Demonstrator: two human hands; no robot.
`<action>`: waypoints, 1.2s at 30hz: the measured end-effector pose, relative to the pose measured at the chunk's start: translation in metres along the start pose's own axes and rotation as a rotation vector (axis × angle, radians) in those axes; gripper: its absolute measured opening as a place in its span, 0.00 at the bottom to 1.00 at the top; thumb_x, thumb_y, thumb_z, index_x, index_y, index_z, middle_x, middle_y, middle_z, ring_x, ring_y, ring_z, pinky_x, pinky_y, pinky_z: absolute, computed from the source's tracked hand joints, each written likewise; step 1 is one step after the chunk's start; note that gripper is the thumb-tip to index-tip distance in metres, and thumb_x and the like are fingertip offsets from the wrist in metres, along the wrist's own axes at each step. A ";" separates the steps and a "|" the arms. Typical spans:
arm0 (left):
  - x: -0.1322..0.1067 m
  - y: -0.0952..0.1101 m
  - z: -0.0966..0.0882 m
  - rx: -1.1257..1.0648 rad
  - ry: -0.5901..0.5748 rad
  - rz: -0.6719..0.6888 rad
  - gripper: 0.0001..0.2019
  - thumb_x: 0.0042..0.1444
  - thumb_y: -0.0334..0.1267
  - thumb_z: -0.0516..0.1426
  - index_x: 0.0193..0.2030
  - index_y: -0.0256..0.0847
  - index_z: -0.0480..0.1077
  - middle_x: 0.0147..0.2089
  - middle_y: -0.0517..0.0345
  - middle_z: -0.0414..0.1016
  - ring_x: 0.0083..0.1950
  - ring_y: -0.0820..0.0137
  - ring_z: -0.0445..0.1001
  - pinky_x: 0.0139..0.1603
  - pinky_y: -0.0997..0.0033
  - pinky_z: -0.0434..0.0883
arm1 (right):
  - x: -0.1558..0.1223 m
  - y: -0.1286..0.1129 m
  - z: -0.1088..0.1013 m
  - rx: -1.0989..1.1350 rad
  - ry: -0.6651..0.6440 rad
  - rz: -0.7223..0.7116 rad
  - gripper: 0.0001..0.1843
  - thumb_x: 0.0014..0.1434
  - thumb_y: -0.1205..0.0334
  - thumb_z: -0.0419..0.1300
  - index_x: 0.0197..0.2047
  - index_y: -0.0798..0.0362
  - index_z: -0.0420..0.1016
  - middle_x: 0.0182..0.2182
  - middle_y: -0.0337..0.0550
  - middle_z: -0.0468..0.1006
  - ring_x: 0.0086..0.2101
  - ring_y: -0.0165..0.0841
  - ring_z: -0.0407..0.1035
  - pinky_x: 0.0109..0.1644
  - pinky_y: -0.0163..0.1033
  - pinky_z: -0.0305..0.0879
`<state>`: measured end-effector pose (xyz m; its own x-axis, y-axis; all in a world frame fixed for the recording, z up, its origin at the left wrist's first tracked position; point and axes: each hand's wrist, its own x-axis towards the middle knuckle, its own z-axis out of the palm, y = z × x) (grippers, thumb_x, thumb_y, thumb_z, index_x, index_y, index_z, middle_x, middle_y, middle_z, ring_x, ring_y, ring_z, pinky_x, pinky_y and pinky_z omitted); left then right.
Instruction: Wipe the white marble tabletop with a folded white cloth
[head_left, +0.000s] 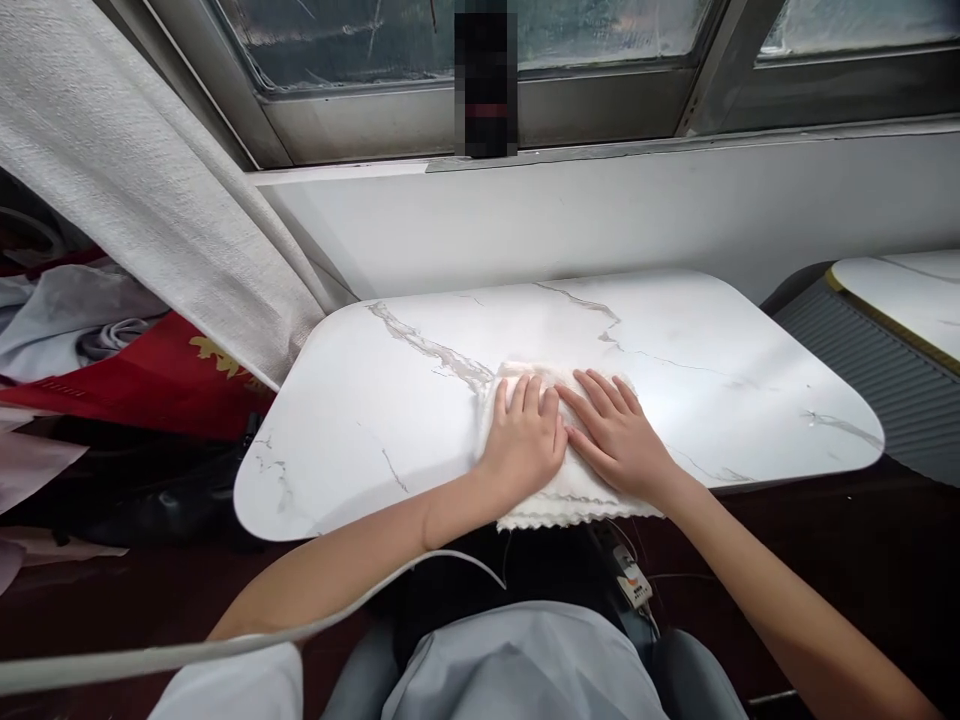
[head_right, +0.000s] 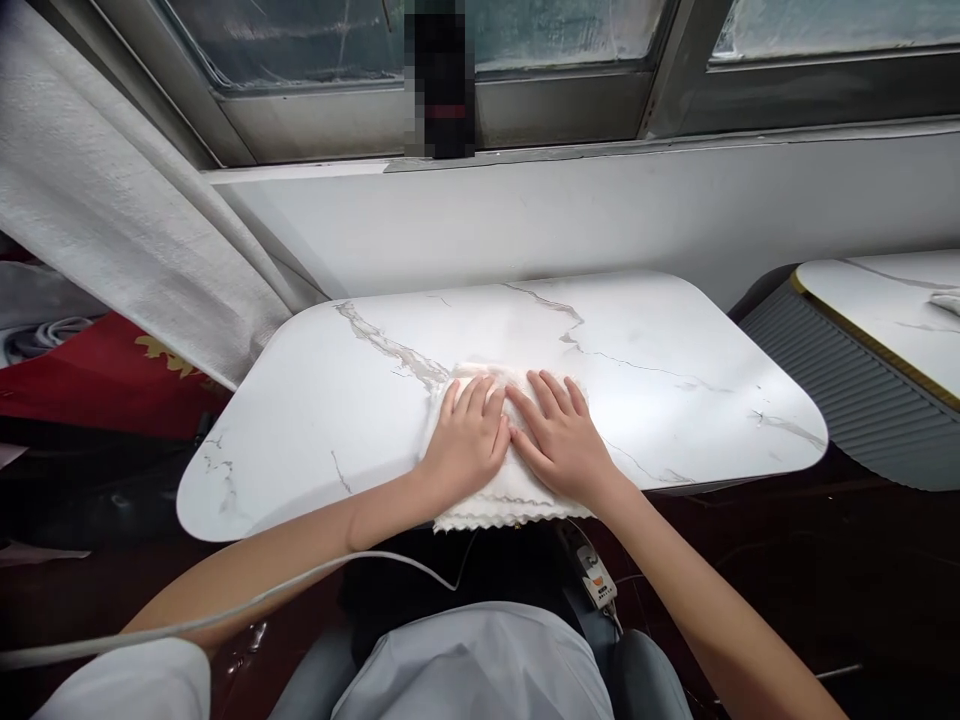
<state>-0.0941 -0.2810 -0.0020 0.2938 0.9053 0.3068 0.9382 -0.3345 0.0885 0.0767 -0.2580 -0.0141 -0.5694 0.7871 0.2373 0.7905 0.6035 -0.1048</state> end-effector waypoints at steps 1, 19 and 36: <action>-0.003 0.004 -0.001 0.000 0.002 0.009 0.21 0.68 0.37 0.45 0.62 0.28 0.65 0.67 0.36 0.66 0.70 0.51 0.62 0.72 0.43 0.57 | -0.005 0.001 -0.001 0.007 0.010 -0.004 0.30 0.72 0.47 0.36 0.71 0.47 0.57 0.71 0.50 0.56 0.70 0.43 0.46 0.72 0.57 0.44; 0.050 0.046 0.017 -0.055 -0.049 0.110 0.22 0.68 0.39 0.45 0.64 0.30 0.62 0.68 0.36 0.64 0.71 0.49 0.60 0.71 0.42 0.55 | -0.021 0.060 -0.012 0.027 0.058 0.098 0.29 0.72 0.45 0.37 0.69 0.44 0.58 0.69 0.49 0.60 0.69 0.44 0.50 0.71 0.59 0.46; 0.174 -0.001 0.055 -0.158 0.022 -0.103 0.18 0.66 0.35 0.45 0.59 0.37 0.66 0.62 0.43 0.71 0.65 0.56 0.66 0.71 0.51 0.54 | 0.114 0.139 0.002 0.027 -0.062 0.124 0.30 0.70 0.49 0.39 0.69 0.48 0.60 0.70 0.46 0.59 0.68 0.45 0.51 0.69 0.57 0.46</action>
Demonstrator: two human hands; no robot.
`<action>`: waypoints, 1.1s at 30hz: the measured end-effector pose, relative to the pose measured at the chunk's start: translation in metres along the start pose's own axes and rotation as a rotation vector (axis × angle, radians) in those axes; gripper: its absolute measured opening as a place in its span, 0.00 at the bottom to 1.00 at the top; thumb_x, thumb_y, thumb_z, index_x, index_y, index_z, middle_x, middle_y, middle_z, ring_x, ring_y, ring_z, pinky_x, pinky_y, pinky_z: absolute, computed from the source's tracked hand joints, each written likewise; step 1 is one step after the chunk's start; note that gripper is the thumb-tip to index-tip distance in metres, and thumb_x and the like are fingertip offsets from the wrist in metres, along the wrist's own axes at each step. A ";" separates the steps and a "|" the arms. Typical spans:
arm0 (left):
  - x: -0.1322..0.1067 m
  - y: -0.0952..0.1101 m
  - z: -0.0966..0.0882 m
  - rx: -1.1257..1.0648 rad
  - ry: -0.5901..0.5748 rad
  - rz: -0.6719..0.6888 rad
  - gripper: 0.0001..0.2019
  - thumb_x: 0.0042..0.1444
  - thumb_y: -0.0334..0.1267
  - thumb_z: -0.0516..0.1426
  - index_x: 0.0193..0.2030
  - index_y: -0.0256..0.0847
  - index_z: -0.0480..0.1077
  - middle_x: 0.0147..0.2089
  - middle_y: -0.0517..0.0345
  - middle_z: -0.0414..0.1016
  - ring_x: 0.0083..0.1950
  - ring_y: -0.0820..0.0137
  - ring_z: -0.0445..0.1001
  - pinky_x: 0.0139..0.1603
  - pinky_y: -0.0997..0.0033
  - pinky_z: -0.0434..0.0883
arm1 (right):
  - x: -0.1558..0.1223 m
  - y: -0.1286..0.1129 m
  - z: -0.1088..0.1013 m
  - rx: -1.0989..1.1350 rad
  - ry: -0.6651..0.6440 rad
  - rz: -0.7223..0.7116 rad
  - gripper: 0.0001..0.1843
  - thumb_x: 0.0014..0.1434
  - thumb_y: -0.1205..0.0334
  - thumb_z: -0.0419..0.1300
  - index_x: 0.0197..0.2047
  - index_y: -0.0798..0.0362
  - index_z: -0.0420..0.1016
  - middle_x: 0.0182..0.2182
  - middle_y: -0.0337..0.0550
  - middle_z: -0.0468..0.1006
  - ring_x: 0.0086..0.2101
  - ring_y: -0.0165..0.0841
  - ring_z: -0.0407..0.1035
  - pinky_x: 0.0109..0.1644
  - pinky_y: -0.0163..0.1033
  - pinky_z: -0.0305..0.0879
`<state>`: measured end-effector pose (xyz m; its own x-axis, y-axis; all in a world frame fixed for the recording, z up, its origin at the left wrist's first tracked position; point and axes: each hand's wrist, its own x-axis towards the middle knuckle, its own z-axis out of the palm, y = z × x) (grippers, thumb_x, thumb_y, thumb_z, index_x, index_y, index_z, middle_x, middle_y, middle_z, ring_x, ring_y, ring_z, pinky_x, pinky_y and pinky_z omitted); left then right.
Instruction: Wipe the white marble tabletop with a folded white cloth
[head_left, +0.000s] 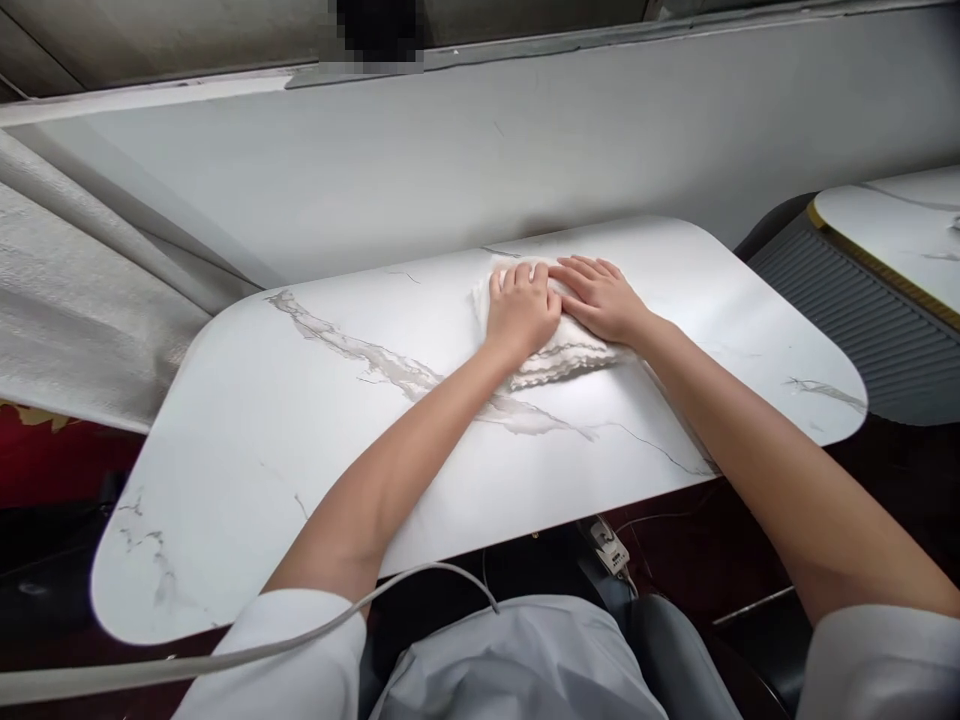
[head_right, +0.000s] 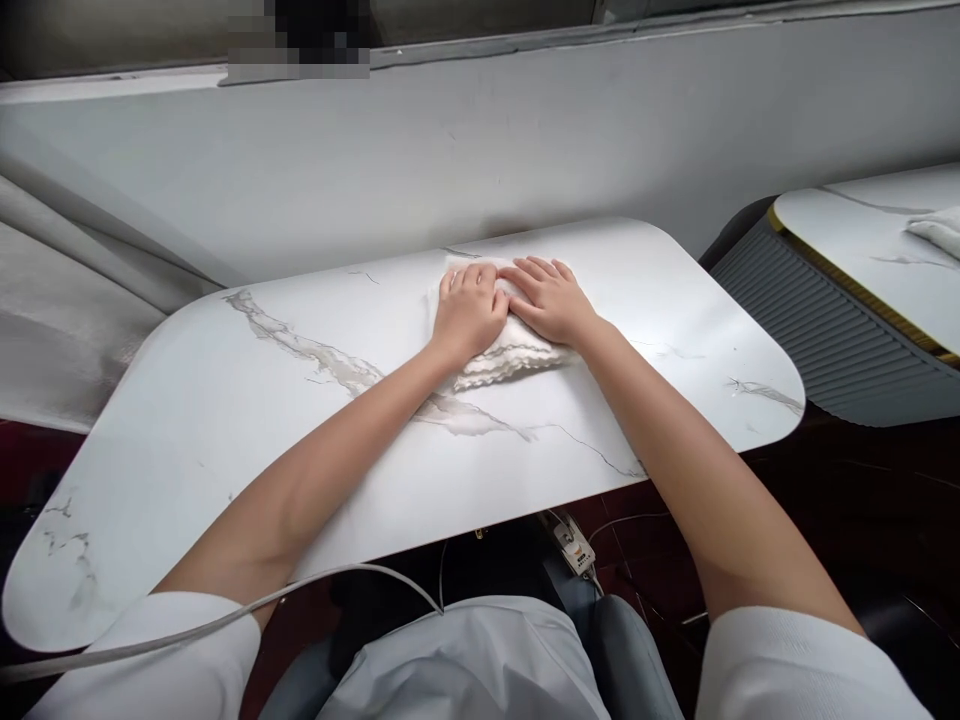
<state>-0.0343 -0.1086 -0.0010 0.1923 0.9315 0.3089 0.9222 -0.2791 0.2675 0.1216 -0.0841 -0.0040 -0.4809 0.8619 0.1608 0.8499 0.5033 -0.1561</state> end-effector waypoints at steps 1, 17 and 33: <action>0.008 -0.002 0.002 -0.011 -0.003 0.001 0.18 0.66 0.35 0.45 0.60 0.38 0.66 0.62 0.44 0.71 0.65 0.57 0.66 0.71 0.51 0.54 | 0.007 0.004 0.000 -0.005 -0.012 0.011 0.30 0.70 0.49 0.39 0.70 0.48 0.59 0.70 0.45 0.59 0.68 0.45 0.51 0.69 0.57 0.46; 0.077 0.022 0.037 -0.038 -0.043 0.062 0.20 0.67 0.35 0.44 0.63 0.40 0.64 0.62 0.45 0.71 0.68 0.57 0.63 0.72 0.52 0.51 | 0.047 0.086 0.002 0.046 0.040 0.150 0.30 0.66 0.57 0.38 0.68 0.45 0.62 0.66 0.43 0.65 0.65 0.46 0.57 0.67 0.58 0.53; 0.048 0.073 0.040 -0.012 -0.065 0.090 0.21 0.68 0.35 0.44 0.64 0.36 0.64 0.67 0.43 0.66 0.71 0.59 0.59 0.74 0.51 0.48 | -0.022 0.091 -0.004 -0.039 0.165 0.162 0.31 0.66 0.59 0.36 0.68 0.47 0.61 0.64 0.47 0.68 0.63 0.48 0.59 0.64 0.58 0.54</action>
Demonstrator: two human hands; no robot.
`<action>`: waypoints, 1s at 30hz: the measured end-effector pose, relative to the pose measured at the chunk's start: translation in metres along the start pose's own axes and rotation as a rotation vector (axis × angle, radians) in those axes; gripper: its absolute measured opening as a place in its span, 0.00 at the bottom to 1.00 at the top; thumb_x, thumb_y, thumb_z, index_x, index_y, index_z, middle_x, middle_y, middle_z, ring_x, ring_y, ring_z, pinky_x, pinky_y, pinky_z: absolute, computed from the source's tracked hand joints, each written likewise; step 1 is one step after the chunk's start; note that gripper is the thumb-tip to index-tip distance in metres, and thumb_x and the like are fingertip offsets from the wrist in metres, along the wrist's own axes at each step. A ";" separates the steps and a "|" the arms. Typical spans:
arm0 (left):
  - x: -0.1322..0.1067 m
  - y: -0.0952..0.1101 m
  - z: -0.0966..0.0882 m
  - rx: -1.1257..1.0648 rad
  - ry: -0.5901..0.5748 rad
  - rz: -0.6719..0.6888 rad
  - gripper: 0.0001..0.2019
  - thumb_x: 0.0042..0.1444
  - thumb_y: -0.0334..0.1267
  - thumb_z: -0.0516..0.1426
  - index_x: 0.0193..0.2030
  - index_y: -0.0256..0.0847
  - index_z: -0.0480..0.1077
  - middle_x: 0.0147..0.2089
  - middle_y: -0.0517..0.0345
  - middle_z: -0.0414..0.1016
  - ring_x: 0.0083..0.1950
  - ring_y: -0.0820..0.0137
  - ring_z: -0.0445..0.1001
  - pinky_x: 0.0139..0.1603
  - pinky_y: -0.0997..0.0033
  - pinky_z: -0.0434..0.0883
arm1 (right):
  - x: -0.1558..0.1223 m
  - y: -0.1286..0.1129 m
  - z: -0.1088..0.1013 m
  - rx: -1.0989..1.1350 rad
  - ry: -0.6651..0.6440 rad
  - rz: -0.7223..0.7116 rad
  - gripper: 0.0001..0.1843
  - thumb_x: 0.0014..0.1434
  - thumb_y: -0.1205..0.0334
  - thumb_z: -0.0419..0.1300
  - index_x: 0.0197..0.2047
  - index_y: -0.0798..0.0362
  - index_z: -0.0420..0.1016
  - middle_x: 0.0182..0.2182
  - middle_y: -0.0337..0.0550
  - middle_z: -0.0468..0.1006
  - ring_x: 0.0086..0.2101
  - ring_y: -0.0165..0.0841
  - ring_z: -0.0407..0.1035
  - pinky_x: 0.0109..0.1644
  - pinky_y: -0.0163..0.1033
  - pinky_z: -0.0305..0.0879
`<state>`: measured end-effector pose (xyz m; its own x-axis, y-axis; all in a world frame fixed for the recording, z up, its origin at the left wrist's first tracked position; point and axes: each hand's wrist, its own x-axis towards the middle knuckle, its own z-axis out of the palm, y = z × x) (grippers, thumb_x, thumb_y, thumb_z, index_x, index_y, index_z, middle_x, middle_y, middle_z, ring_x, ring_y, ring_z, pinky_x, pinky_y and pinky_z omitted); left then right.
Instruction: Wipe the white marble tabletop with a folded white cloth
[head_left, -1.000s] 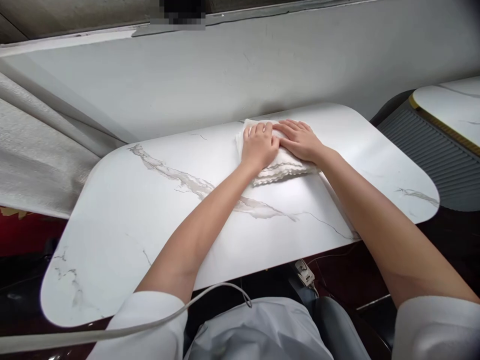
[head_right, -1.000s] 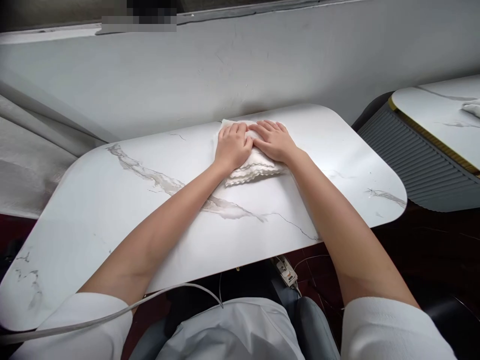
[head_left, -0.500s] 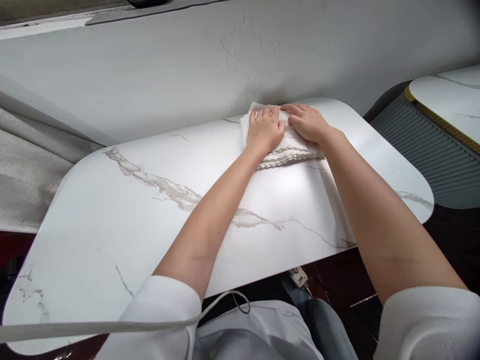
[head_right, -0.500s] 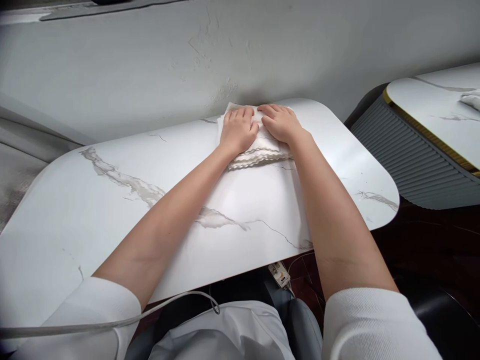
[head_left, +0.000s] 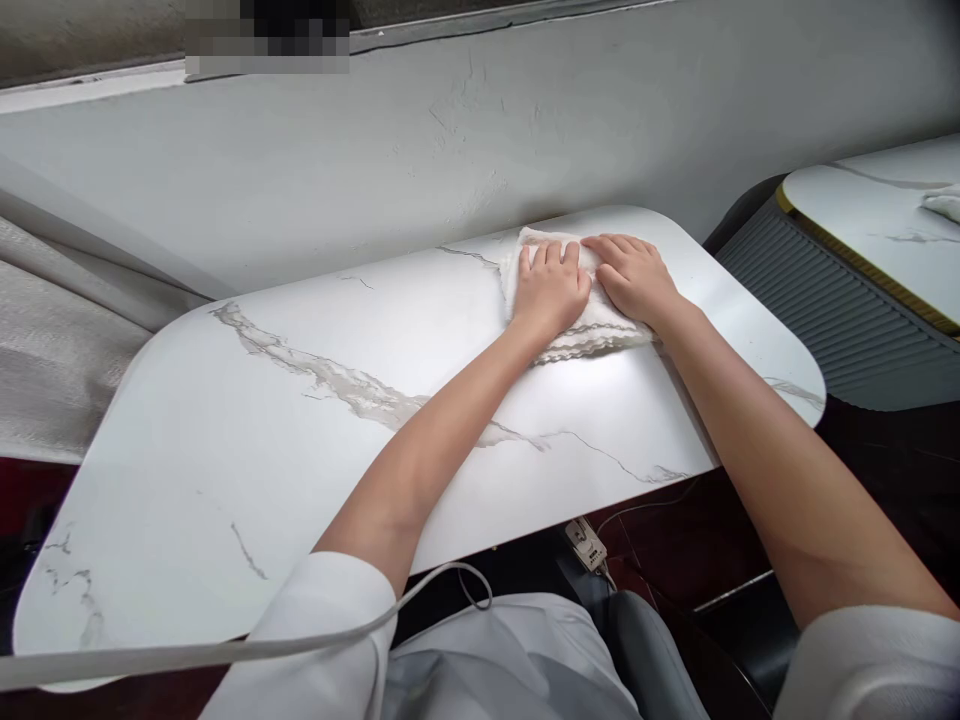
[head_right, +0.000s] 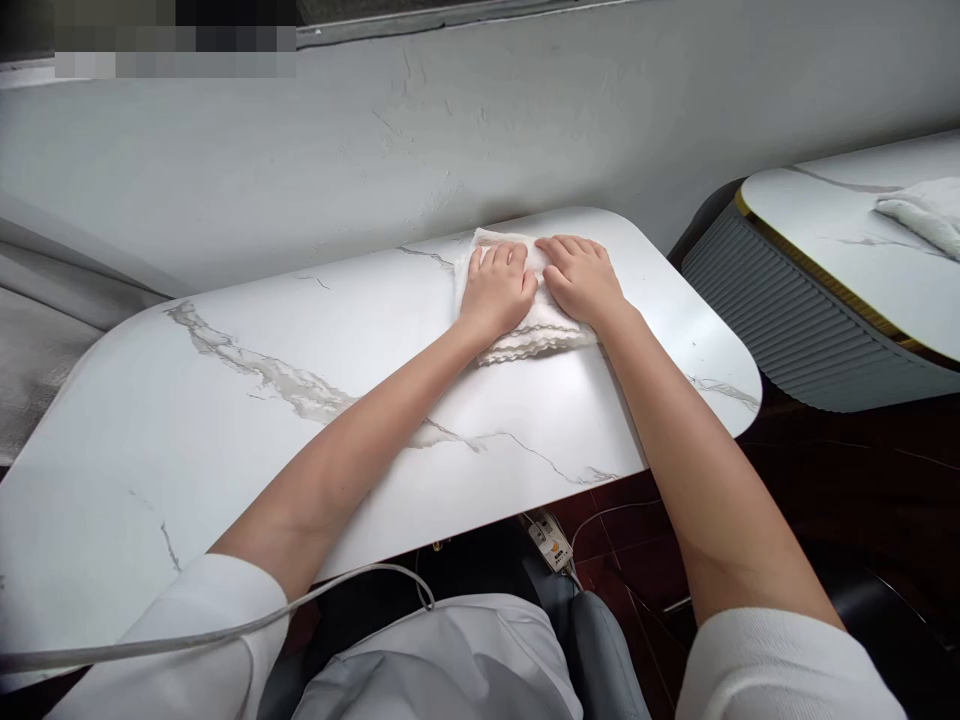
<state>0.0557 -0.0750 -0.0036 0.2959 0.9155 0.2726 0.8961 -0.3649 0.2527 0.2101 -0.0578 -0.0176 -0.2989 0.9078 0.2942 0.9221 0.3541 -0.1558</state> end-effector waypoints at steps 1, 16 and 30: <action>-0.007 0.003 -0.002 0.003 -0.007 0.011 0.21 0.68 0.36 0.44 0.64 0.36 0.64 0.67 0.42 0.66 0.71 0.59 0.59 0.75 0.52 0.47 | -0.008 -0.003 -0.003 0.010 0.004 0.000 0.31 0.66 0.59 0.37 0.68 0.48 0.61 0.63 0.48 0.68 0.63 0.48 0.59 0.64 0.58 0.53; -0.123 0.074 -0.014 -0.007 -0.005 0.100 0.22 0.69 0.41 0.43 0.64 0.33 0.62 0.69 0.36 0.62 0.73 0.50 0.56 0.74 0.41 0.47 | -0.142 -0.025 -0.054 0.033 -0.042 -0.018 0.30 0.65 0.60 0.40 0.68 0.46 0.62 0.63 0.45 0.69 0.65 0.44 0.58 0.68 0.56 0.53; -0.131 0.117 -0.007 0.097 0.067 0.189 0.23 0.69 0.41 0.43 0.63 0.31 0.65 0.66 0.37 0.68 0.68 0.51 0.63 0.71 0.44 0.55 | -0.177 0.001 -0.078 0.120 -0.052 0.080 0.27 0.65 0.58 0.43 0.65 0.43 0.66 0.63 0.44 0.69 0.65 0.44 0.59 0.69 0.57 0.55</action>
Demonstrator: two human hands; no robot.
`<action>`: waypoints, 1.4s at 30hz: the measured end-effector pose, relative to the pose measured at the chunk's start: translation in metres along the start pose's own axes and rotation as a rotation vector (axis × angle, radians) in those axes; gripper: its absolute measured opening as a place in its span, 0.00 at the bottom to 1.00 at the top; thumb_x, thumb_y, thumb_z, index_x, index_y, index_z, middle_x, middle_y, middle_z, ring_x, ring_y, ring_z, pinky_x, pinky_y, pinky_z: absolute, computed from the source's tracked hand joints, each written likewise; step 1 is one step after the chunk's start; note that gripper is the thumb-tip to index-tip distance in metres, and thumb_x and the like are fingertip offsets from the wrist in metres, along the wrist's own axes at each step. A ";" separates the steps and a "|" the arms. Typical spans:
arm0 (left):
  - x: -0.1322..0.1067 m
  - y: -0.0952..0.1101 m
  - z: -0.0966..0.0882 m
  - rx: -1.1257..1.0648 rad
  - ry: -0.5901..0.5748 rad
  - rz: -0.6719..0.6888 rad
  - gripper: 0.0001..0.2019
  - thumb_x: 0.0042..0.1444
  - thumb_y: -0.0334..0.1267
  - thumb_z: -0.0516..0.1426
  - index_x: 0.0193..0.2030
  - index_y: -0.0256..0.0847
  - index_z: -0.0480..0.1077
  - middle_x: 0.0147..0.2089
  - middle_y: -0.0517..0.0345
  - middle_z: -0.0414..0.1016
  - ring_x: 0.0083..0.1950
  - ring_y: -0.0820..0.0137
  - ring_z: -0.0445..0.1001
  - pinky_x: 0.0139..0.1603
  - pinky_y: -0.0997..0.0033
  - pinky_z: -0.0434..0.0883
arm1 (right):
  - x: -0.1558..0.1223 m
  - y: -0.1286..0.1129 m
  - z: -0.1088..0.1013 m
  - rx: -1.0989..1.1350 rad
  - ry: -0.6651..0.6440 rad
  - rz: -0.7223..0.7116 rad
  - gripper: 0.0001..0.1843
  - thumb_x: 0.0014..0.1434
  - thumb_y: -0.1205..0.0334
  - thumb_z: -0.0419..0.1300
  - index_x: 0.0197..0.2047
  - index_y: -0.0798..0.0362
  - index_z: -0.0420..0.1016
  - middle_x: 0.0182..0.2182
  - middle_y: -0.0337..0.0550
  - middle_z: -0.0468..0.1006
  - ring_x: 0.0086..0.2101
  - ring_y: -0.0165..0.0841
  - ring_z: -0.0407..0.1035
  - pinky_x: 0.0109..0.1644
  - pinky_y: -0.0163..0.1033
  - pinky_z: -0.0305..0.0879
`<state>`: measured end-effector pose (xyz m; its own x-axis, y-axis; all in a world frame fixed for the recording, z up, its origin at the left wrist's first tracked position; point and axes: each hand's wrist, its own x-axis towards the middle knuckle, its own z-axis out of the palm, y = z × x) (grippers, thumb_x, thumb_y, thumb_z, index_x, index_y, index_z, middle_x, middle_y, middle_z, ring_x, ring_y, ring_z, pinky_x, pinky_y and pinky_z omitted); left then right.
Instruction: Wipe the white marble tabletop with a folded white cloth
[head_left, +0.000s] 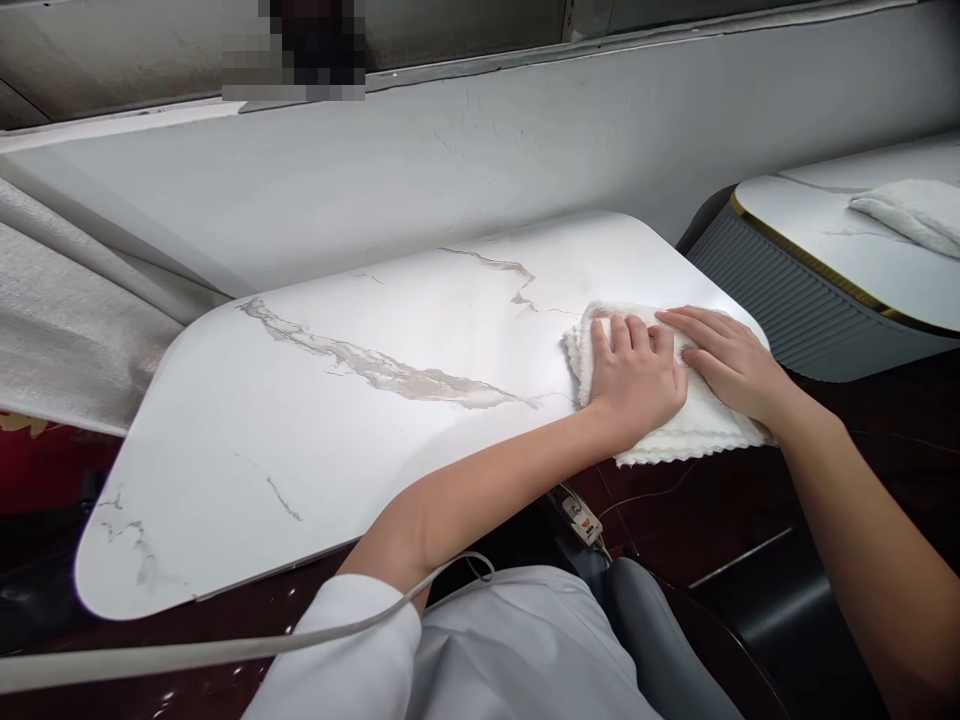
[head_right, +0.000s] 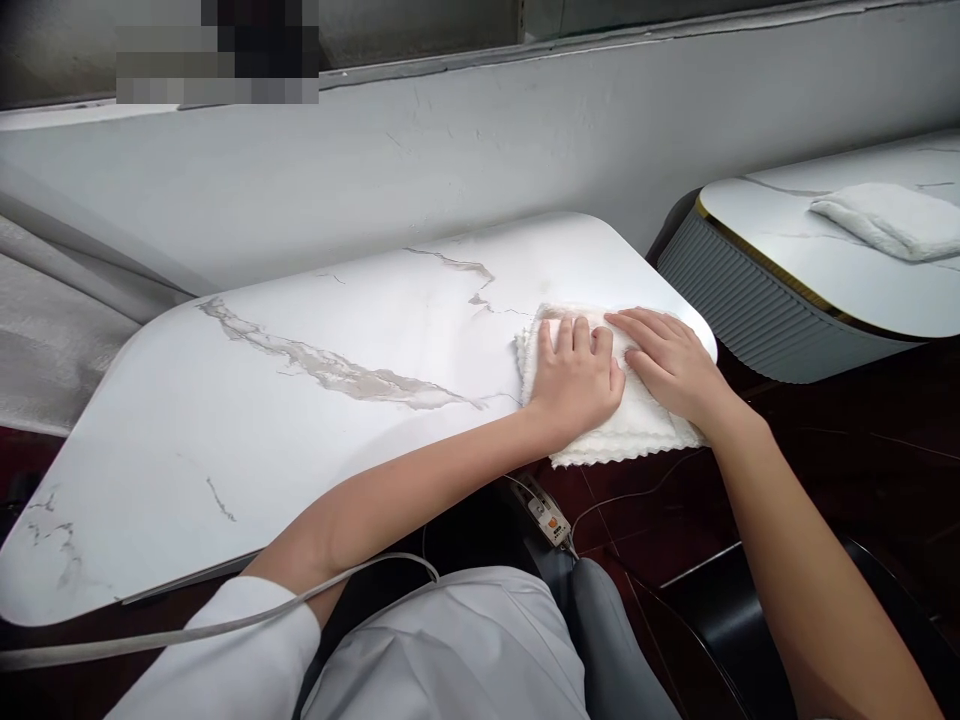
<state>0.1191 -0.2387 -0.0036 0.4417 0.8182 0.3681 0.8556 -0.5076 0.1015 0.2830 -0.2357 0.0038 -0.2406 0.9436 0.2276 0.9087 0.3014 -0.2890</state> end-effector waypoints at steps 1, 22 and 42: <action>0.003 0.001 0.001 -0.003 0.003 0.002 0.23 0.69 0.41 0.43 0.63 0.31 0.65 0.66 0.38 0.68 0.68 0.51 0.63 0.71 0.44 0.55 | 0.001 0.002 -0.001 0.002 -0.005 0.012 0.27 0.65 0.58 0.43 0.64 0.45 0.66 0.63 0.45 0.69 0.65 0.44 0.59 0.69 0.56 0.54; 0.081 -0.024 0.025 -0.143 -0.064 -0.054 0.21 0.68 0.38 0.45 0.65 0.37 0.63 0.63 0.43 0.69 0.69 0.55 0.60 0.73 0.50 0.49 | 0.074 0.037 0.005 -0.061 -0.047 0.087 0.29 0.64 0.61 0.43 0.65 0.45 0.65 0.65 0.45 0.66 0.65 0.43 0.56 0.69 0.57 0.49; 0.154 -0.092 0.046 -0.185 -0.113 -0.146 0.23 0.67 0.38 0.44 0.66 0.47 0.61 0.65 0.50 0.68 0.70 0.58 0.59 0.73 0.54 0.47 | 0.176 0.045 0.029 -0.041 -0.069 0.108 0.23 0.70 0.55 0.40 0.64 0.38 0.61 0.67 0.33 0.64 0.65 0.42 0.54 0.69 0.57 0.49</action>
<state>0.1210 -0.0532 0.0009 0.3537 0.9060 0.2323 0.8531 -0.4144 0.3171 0.2717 -0.0527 0.0043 -0.1624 0.9778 0.1326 0.9433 0.1932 -0.2699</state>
